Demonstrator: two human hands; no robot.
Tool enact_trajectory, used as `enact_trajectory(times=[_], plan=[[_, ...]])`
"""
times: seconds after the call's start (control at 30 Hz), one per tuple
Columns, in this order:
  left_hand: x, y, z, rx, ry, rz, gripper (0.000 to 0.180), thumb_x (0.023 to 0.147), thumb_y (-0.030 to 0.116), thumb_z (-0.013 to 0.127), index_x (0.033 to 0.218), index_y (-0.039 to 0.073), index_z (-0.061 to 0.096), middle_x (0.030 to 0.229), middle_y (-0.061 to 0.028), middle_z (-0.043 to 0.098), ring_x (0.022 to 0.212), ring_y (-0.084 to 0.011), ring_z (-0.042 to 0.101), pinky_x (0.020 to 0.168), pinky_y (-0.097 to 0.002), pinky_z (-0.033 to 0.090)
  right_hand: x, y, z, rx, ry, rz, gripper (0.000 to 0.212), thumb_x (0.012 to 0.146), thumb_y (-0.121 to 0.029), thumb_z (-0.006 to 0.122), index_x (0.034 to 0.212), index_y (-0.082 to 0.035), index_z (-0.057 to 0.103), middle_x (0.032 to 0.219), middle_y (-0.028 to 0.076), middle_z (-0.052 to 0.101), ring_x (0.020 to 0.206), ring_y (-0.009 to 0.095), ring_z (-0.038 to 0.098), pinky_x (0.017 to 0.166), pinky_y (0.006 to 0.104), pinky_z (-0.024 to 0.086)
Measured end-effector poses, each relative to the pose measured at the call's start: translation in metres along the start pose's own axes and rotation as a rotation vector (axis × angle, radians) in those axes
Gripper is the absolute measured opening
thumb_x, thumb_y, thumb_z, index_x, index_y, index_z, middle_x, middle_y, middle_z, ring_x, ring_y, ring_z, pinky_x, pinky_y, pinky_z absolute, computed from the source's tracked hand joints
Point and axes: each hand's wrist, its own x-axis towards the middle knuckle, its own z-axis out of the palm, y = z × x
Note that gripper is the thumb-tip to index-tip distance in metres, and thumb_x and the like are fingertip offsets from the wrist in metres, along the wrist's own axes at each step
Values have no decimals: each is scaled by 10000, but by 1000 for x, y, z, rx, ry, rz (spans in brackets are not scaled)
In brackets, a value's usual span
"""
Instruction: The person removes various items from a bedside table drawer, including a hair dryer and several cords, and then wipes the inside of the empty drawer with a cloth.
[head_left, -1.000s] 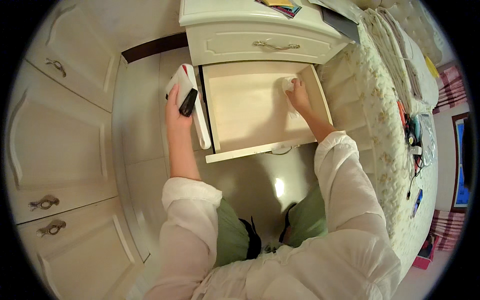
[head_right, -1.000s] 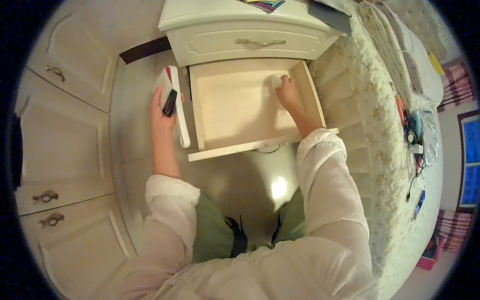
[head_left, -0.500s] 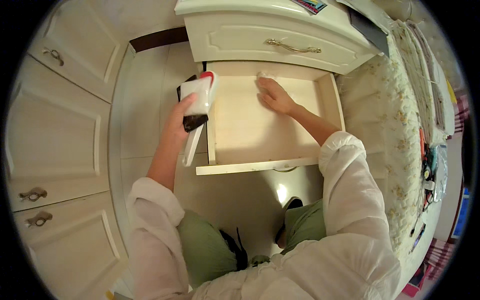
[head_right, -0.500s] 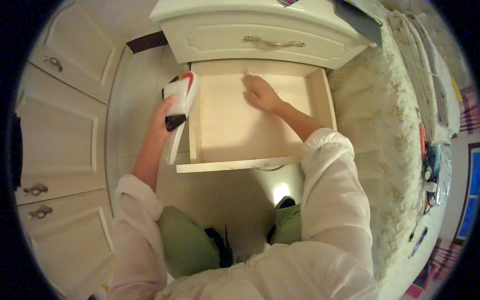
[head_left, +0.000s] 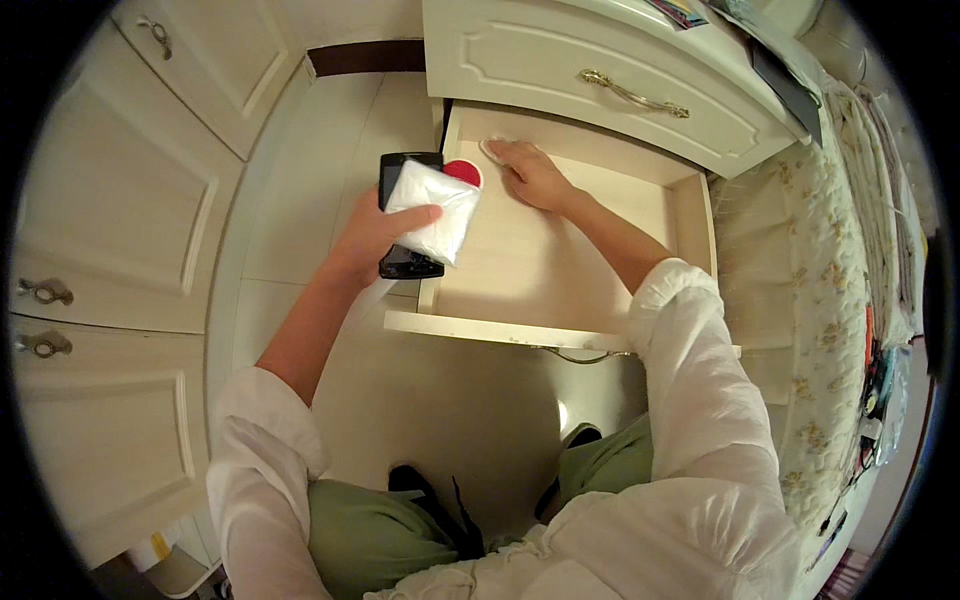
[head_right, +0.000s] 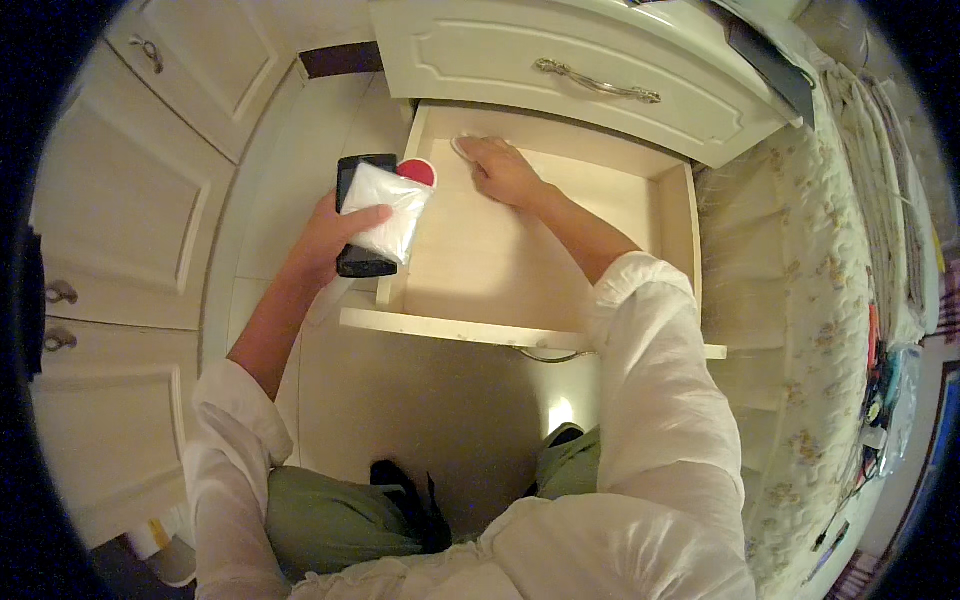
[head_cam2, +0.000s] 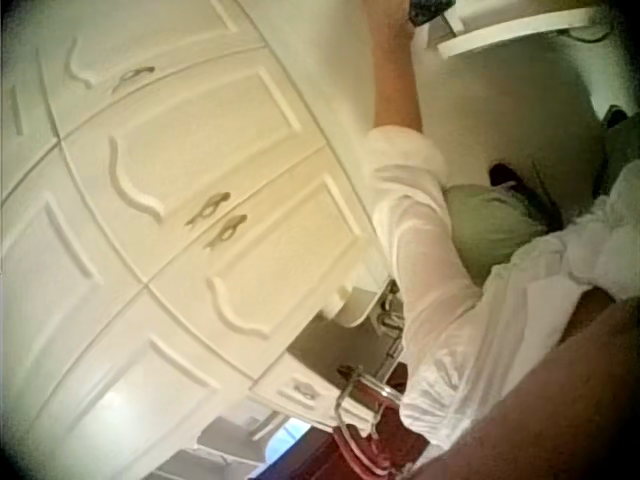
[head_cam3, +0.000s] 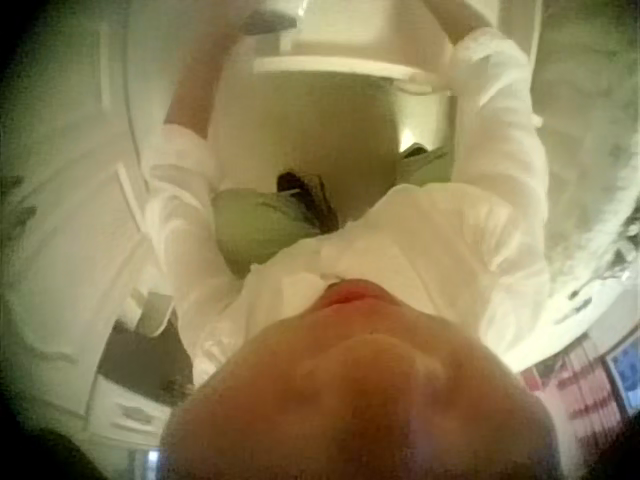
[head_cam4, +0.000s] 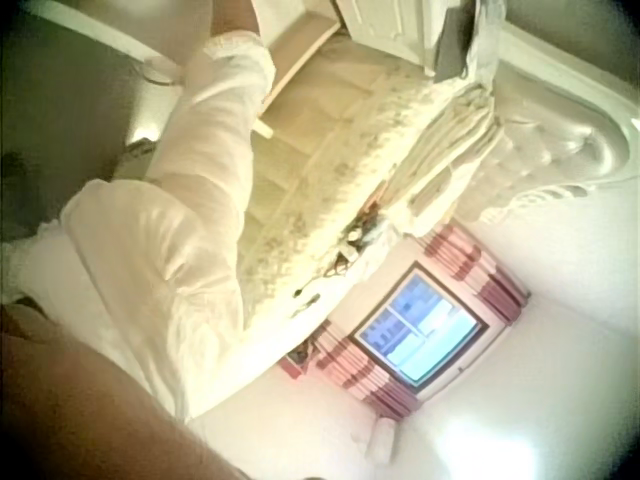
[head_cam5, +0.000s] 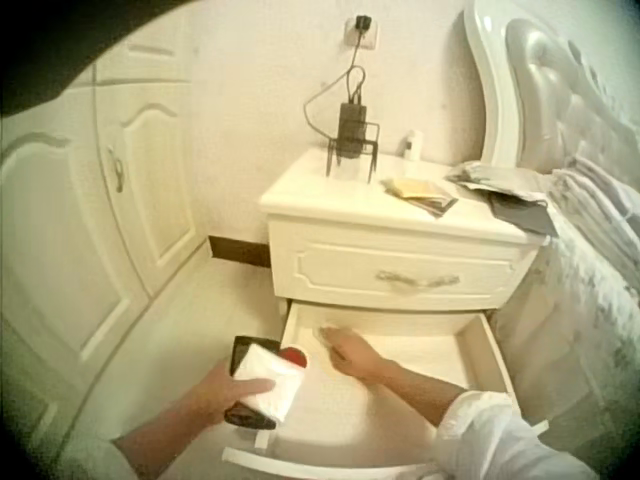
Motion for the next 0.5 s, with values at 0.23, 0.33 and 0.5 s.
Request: enact_trajectory(times=[0.23,0.33,0.5], plan=[[2,-20,-1,-255,21,-29,378,764,144,700,1070,-7,537,958,-94,617,824,-193,624,729,-340,523,2,1,23,-125,62,8,434,757,-164,565,1147,22,517,1199,251,501,1105,392,470,958,426,381],[-1,-20,-3,-230,46,-16,381,772,139,691,1087,0,529,977,-96,612,841,-196,622,717,-340,527,4,-27,37,6,96,-99,358,736,-109,566,1076,1,556,1143,213,540,1059,379,495,934,429,387],[-12,-19,-4,-292,46,14,385,766,130,696,1091,5,531,982,-96,612,851,-197,621,739,-346,521,-17,-47,11,210,-76,-302,283,651,65,532,900,-55,589,976,123,580,979,328,521,857,404,406]])
